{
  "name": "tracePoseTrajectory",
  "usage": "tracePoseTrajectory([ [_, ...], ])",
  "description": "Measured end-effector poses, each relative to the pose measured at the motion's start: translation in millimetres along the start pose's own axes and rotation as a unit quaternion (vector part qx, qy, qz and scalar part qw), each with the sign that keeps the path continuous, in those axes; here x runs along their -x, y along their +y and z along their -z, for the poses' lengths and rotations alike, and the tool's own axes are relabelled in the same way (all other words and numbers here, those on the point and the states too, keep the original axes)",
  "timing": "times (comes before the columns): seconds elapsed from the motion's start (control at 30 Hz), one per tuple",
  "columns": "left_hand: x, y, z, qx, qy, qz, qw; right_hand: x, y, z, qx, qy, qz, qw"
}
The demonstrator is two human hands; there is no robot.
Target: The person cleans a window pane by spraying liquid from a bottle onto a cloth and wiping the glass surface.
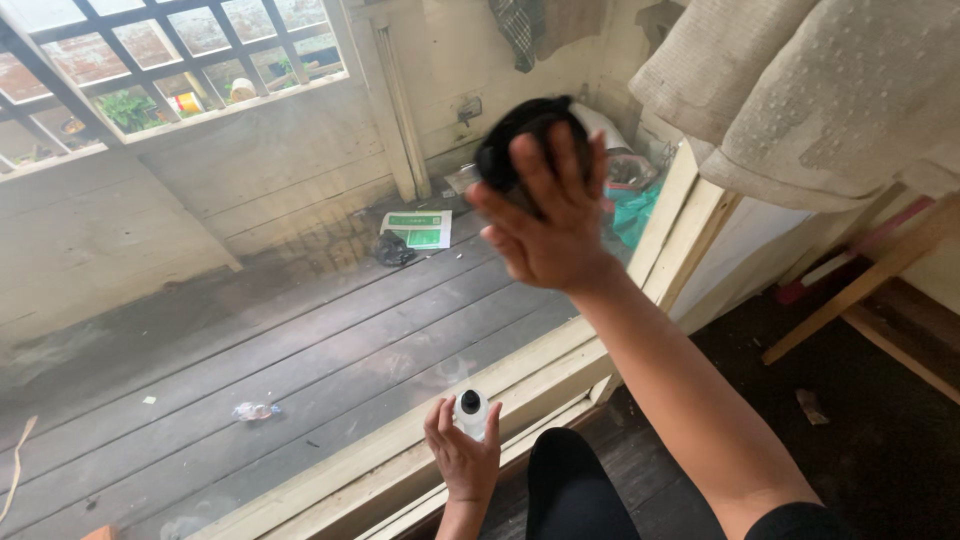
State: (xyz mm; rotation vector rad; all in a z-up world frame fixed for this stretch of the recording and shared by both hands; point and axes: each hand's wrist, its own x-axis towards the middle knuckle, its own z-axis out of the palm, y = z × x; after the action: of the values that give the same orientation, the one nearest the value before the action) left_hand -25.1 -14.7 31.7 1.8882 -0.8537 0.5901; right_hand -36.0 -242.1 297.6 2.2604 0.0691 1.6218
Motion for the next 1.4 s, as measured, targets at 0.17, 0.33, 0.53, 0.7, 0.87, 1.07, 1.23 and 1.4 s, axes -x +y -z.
tracePoseTrajectory([
  [0.17,6.2,-11.5,4.4,0.01,-0.026,0.005,1.0,34.5,18.8,-3.5,-0.009,0.029,-0.114,0.993],
  [0.33,11.3,-9.9,13.5,-0.028,-0.047,0.036,0.998,102.8,19.1,0.1,-0.024,0.012,-0.199,0.98],
  [0.53,-30.4,26.3,41.3,0.011,0.031,-0.146,0.989,182.5,-20.5,-10.9,-0.058,-0.035,-0.257,0.964],
  [0.7,-73.5,37.5,57.2,-0.019,-0.064,-0.372,0.926,220.4,-71.5,-17.5,-0.094,-0.083,-0.235,0.964],
  [0.87,-109.1,57.5,79.7,-0.022,-0.142,-0.485,0.862,195.0,-100.7,-14.0,-0.102,-0.081,-0.154,0.979],
  [1.07,-182.5,88.1,97.2,-0.045,-0.109,-0.505,0.855,97.2,-66.8,-15.9,-0.054,-0.042,-0.035,0.997],
  [1.23,-229.8,97.8,121.0,-0.093,-0.042,-0.49,0.866,38.6,-20.6,-3.0,-0.053,-0.007,-0.044,0.998],
  [1.4,-248.9,83.8,124.8,-0.132,-0.009,-0.49,0.862,52.8,-10.5,-9.7,-0.04,0.04,-0.09,0.994],
])
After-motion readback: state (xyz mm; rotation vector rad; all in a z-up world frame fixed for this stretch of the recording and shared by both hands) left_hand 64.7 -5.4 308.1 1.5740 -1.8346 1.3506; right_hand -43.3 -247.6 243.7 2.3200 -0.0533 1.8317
